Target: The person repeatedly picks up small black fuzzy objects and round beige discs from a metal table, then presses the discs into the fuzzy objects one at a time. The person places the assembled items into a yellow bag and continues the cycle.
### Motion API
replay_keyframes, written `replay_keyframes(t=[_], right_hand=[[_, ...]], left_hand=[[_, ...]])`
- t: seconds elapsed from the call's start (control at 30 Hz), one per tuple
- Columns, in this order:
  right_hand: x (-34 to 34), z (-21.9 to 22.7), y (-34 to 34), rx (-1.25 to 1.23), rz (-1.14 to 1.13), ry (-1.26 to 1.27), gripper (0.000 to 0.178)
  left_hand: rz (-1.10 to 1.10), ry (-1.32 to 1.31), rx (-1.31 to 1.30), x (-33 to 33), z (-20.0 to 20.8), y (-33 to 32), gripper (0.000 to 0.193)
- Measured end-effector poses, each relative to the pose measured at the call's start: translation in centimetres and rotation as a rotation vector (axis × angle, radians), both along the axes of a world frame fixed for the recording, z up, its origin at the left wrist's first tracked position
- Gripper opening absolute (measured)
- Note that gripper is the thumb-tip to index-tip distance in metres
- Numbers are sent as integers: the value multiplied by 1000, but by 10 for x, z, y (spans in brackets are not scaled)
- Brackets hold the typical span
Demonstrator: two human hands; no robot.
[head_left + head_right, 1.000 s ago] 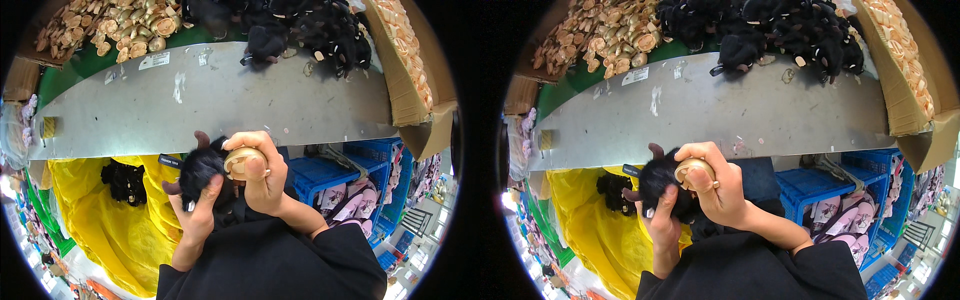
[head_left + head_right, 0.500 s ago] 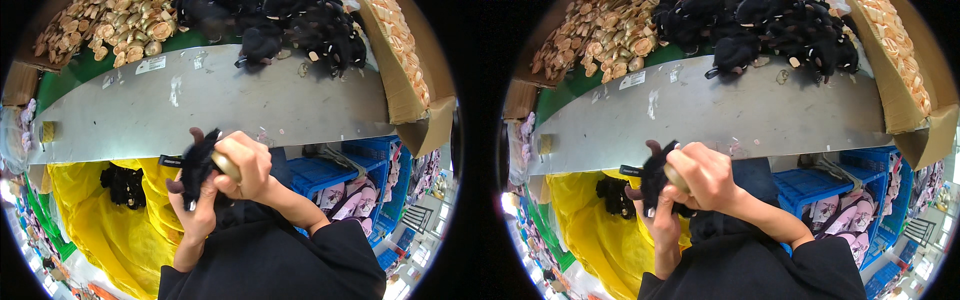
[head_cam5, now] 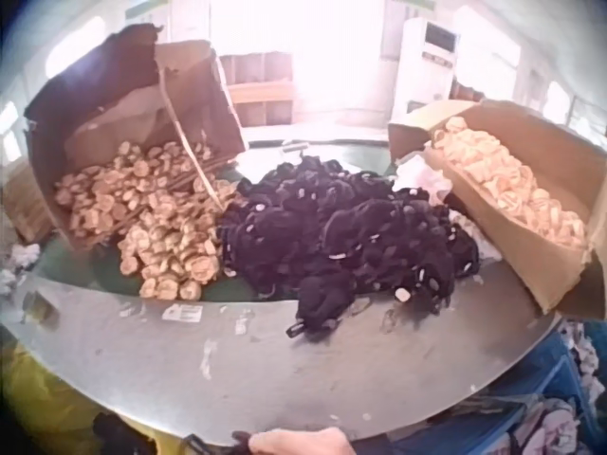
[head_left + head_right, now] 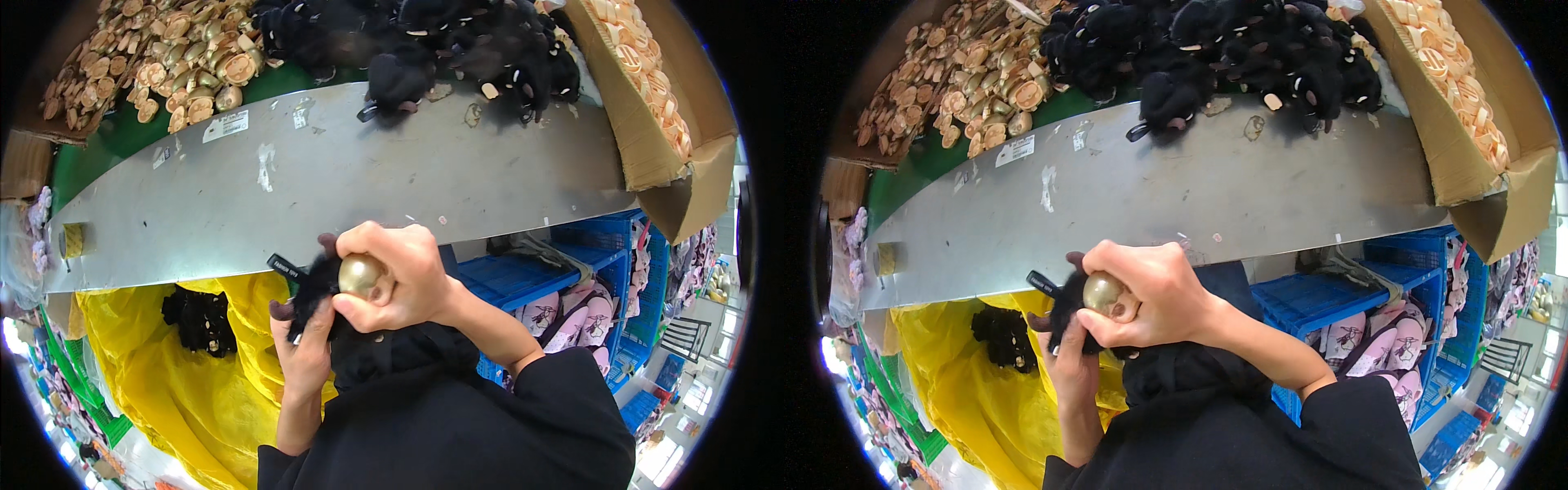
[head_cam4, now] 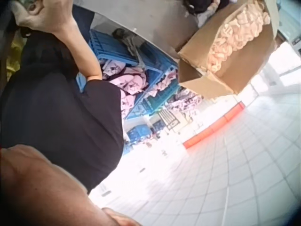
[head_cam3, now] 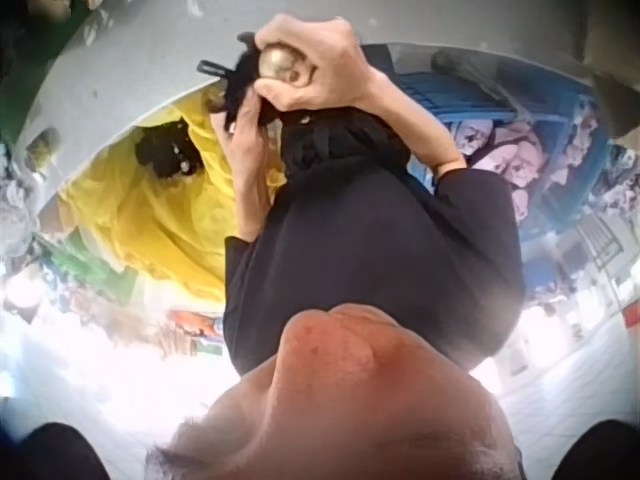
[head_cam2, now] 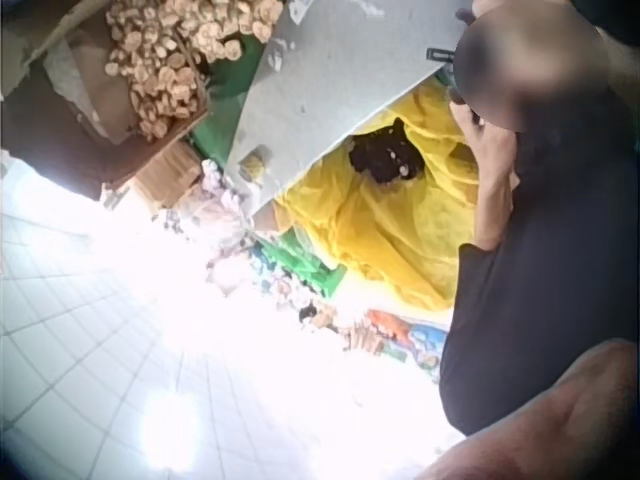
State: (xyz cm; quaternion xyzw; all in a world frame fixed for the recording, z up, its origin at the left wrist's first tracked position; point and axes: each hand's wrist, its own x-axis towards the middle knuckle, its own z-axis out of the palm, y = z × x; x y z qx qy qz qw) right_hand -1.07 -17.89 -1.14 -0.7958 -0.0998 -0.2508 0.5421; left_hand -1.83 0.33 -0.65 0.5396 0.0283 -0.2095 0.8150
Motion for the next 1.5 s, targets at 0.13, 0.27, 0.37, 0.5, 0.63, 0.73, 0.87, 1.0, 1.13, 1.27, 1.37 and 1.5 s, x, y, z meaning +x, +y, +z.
replay_keyframes(t=[0.13,0.27,0.37,0.5,0.63,0.73,0.87,1.0,1.13,1.27,1.37,1.5], right_hand=[[-8,6,-4,288,99,236,31],[-7,2,0,438,161,287,30],[-5,-8,12,612,187,288,30],[0,-10,16,617,129,338,43],[7,-25,17,589,129,358,42],[7,-38,26,488,17,237,48],[-4,-36,27,574,74,185,46],[-5,-33,17,629,219,230,39],[-11,-34,20,820,236,267,33],[-11,-28,18,762,163,280,30],[-10,-25,12,487,81,196,31],[-5,-29,10,264,-11,11,33]], left_hand=[[-15,-1,-41,4,3,1,27],[-1,135,-296,-1,16,-15,39],[5,211,-368,-4,13,-18,46],[-107,199,-392,0,4,-7,46],[-214,122,-307,5,-7,-4,44],[-134,14,-142,7,-2,-6,39],[103,84,-46,9,6,-14,28],[152,87,-88,13,4,-10,18],[125,91,-53,10,5,-13,15],[61,46,-46,8,7,-13,19],[56,2,-38,8,10,-14,20],[47,-47,77,8,9,-16,19]])
